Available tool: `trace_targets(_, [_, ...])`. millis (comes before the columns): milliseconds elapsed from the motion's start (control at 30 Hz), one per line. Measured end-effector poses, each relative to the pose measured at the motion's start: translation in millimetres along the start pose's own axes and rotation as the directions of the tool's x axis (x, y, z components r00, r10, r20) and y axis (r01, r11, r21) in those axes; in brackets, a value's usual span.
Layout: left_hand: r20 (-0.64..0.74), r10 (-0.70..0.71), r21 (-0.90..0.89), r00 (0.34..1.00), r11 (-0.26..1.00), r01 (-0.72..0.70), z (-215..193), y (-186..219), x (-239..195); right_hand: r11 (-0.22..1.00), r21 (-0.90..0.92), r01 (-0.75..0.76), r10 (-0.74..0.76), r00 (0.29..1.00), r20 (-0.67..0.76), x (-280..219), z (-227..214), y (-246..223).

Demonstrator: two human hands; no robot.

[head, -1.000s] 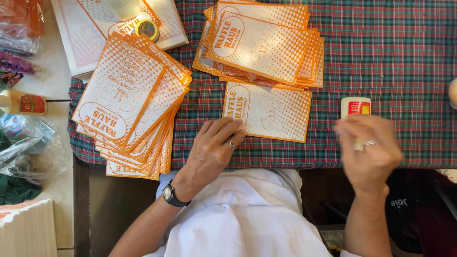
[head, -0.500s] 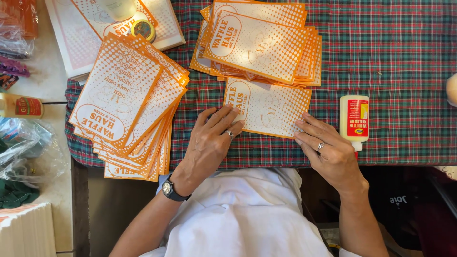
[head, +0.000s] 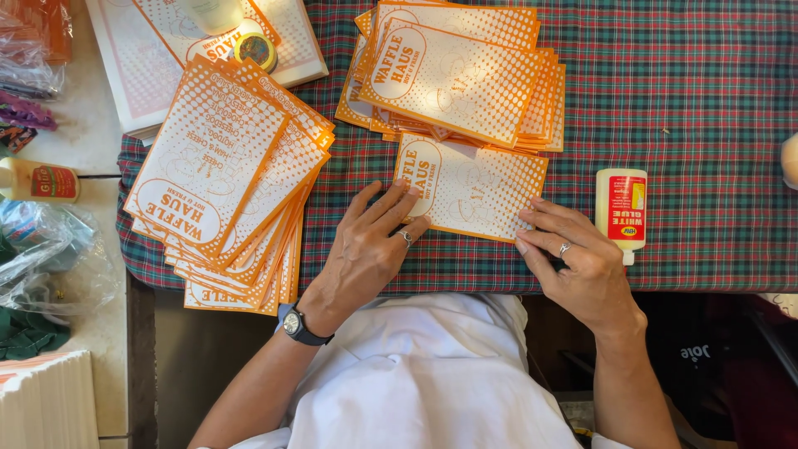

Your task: Applying glue to paper bags and folding them to assemble packaging.

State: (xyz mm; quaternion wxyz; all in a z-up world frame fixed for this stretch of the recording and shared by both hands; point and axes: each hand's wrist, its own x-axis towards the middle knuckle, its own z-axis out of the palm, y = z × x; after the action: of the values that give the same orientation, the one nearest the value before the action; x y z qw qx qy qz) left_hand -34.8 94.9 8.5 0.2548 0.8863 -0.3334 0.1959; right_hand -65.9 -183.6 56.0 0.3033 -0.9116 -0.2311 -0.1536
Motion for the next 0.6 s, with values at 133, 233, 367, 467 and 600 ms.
trace_targets(133, [0.013,-0.022,-0.033,1.0,0.999,0.022,-2.8,3.3,-0.3,1.0,-0.01,-0.008,0.008,1.0,0.008,0.3,5.9,11.9])
trace_targets(233, [0.016,-0.02,-0.056,1.0,0.998,0.021,-2.3,1.7,-3.0,0.999,-0.037,-0.032,0.034,0.998,0.044,-0.2,4.2,25.3])
trace_targets(367, [-0.003,-0.013,-0.039,1.0,0.999,0.012,-11.0,6.1,9.9,0.971,-0.231,-0.06,0.111,0.971,0.214,12.0,-6.4,28.8])
trace_targets(467, [-0.079,-0.003,0.01,0.997,1.0,0.004,-6.4,18.5,28.6,0.911,-0.406,-0.069,0.253,0.871,0.421,12.3,-7.9,37.9])
trace_targets(600, [-0.035,-0.051,0.068,0.998,0.996,0.053,34.6,46.2,61.0,0.866,-0.499,0.041,0.199,0.886,0.419,18.4,-9.3,34.9])
